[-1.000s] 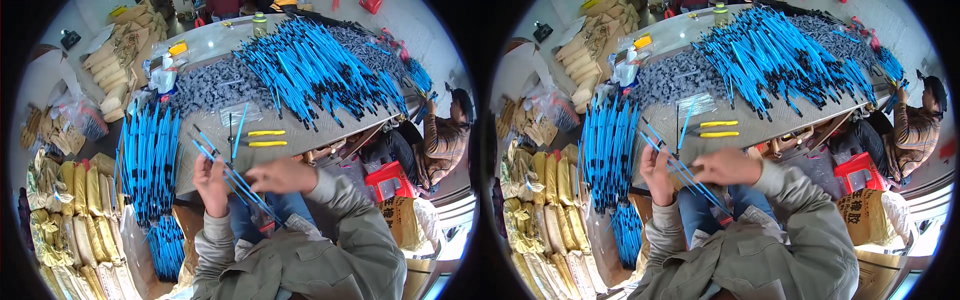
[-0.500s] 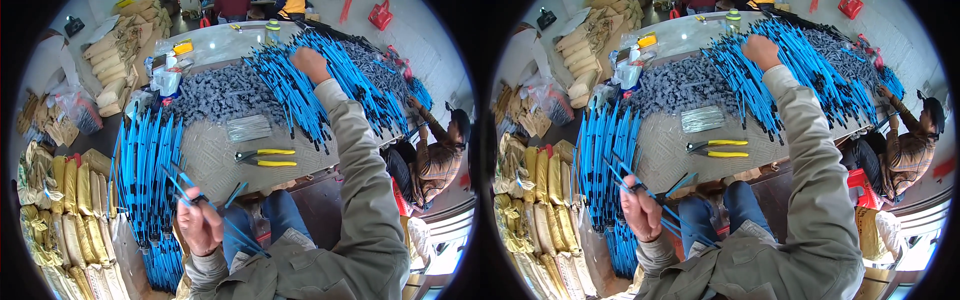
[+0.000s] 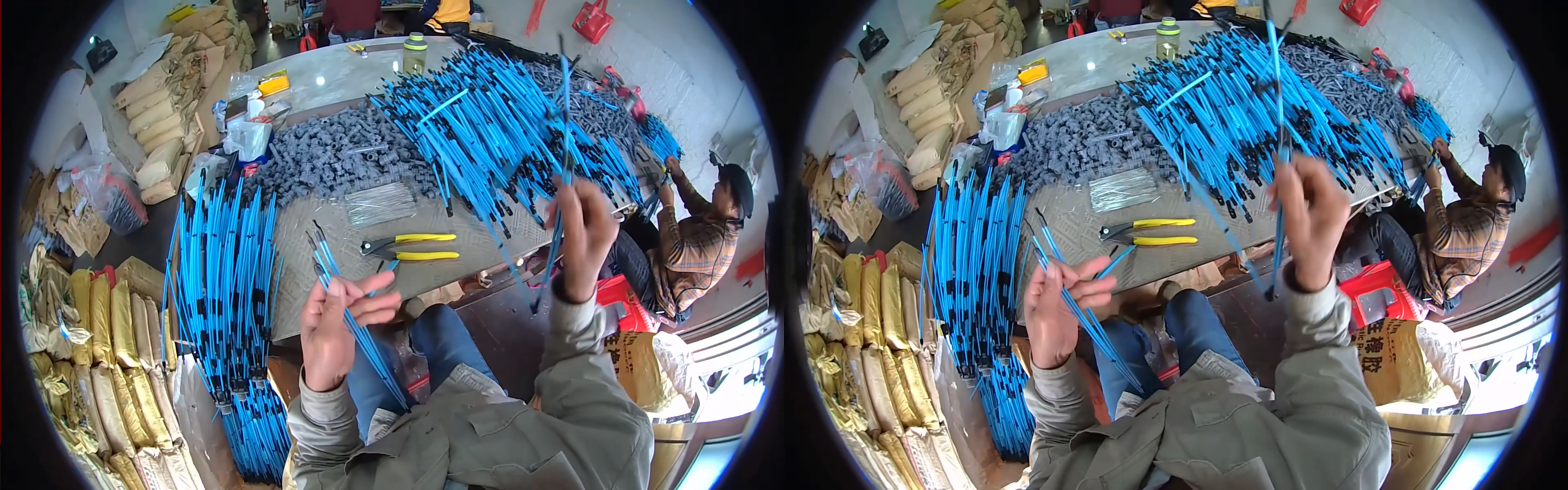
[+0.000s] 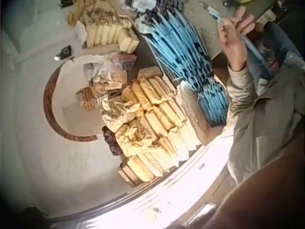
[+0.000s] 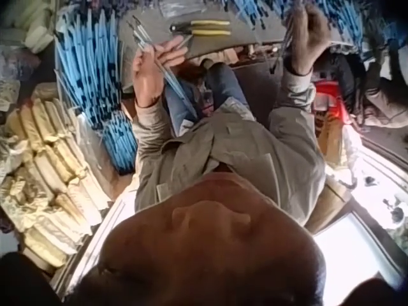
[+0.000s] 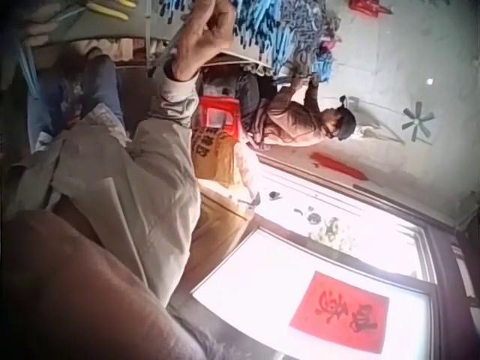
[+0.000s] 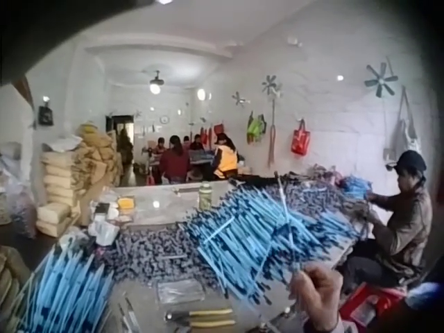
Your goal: The person assembles blue tubes and hub components into a unit, securing the parts with pliers.
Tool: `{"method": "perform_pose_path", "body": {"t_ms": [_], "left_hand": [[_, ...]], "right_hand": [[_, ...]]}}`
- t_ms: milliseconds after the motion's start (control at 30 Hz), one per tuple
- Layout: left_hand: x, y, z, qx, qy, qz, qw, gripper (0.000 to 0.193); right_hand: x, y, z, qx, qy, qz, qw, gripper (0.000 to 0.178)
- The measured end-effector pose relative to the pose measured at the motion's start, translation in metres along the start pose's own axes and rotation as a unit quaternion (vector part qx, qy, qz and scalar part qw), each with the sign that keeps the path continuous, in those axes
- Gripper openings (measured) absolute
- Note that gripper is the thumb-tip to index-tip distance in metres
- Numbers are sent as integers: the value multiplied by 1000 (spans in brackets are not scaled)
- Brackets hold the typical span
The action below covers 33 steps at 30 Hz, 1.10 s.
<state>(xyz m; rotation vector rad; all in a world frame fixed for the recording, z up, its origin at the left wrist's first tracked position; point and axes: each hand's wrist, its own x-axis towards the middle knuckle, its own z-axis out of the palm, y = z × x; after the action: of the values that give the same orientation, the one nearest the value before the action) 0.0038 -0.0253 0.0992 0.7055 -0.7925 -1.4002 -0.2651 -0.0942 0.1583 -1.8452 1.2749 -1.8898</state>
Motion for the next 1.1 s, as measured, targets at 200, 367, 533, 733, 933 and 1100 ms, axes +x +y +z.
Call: {"method": "perform_pose_path", "body": {"t_ms": [200, 367, 533, 733, 933, 1100], "left_hand": [[25, -5, 45, 12, 69, 82, 994, 31], [23, -5, 58, 101, 93, 149, 979, 30], [22, -8, 46, 74, 89, 178, 977, 26], [-4, 15, 47, -180, -8, 171, 969, 24], [-19, 7, 48, -46, 3, 191, 981, 27], [-33, 8, 30, -121, -102, 147, 976, 24]], "right_hand": [[-75, -1, 16, 177, -125, 39, 975, 9], [-88, -11, 52, 179, -292, 123, 931, 9], [-36, 32, 51, 137, -430, -34, 892, 12], [147, 162, 23, -436, -74, -122, 889, 16], [185, 199, 54, -575, -150, -65, 801, 21], [178, 199, 62, -525, -111, -38, 843, 23]]}}
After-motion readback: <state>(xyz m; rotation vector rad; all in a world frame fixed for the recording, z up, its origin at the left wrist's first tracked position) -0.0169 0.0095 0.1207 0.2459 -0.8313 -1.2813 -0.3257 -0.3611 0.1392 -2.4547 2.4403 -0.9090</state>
